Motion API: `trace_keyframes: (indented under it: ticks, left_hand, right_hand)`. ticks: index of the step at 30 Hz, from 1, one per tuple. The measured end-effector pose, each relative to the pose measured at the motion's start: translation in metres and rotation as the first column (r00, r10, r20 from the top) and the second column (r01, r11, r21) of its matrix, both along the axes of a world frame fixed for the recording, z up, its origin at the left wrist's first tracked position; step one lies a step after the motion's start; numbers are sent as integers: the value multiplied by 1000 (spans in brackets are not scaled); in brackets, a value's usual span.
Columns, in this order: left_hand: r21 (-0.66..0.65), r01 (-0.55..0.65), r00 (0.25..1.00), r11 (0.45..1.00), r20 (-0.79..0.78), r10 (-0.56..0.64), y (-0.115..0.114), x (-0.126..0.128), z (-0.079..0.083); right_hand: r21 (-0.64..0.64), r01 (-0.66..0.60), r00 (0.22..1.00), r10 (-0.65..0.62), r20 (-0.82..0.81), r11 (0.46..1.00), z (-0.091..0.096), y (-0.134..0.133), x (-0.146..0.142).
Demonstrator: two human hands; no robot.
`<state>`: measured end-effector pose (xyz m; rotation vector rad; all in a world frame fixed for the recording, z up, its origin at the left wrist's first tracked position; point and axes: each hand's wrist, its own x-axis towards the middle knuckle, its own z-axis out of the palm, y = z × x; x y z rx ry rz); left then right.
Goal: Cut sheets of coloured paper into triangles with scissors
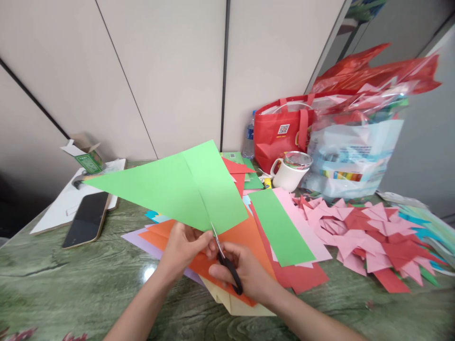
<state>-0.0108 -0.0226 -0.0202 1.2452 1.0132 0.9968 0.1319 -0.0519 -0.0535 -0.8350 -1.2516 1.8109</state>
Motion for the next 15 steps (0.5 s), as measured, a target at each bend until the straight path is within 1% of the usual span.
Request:
trace_keyframes:
  ticks: [9,13,15]
  left_hand:
    - [-15,-15,1000,1000,-8,15,0,1,2]
    - [-1,-9,1000,1000,-13,9,0,-1,2]
    - [13,-34,999,999,-29,34,1,-4,1]
  right_hand:
    - [-34,24,999,-22,49,999,-3,-1,0]
    - [-42,42,997,-39,69,998,-3,-1,-1]
    - [-53,48,996,-44,79,997,-2,-1,-2]
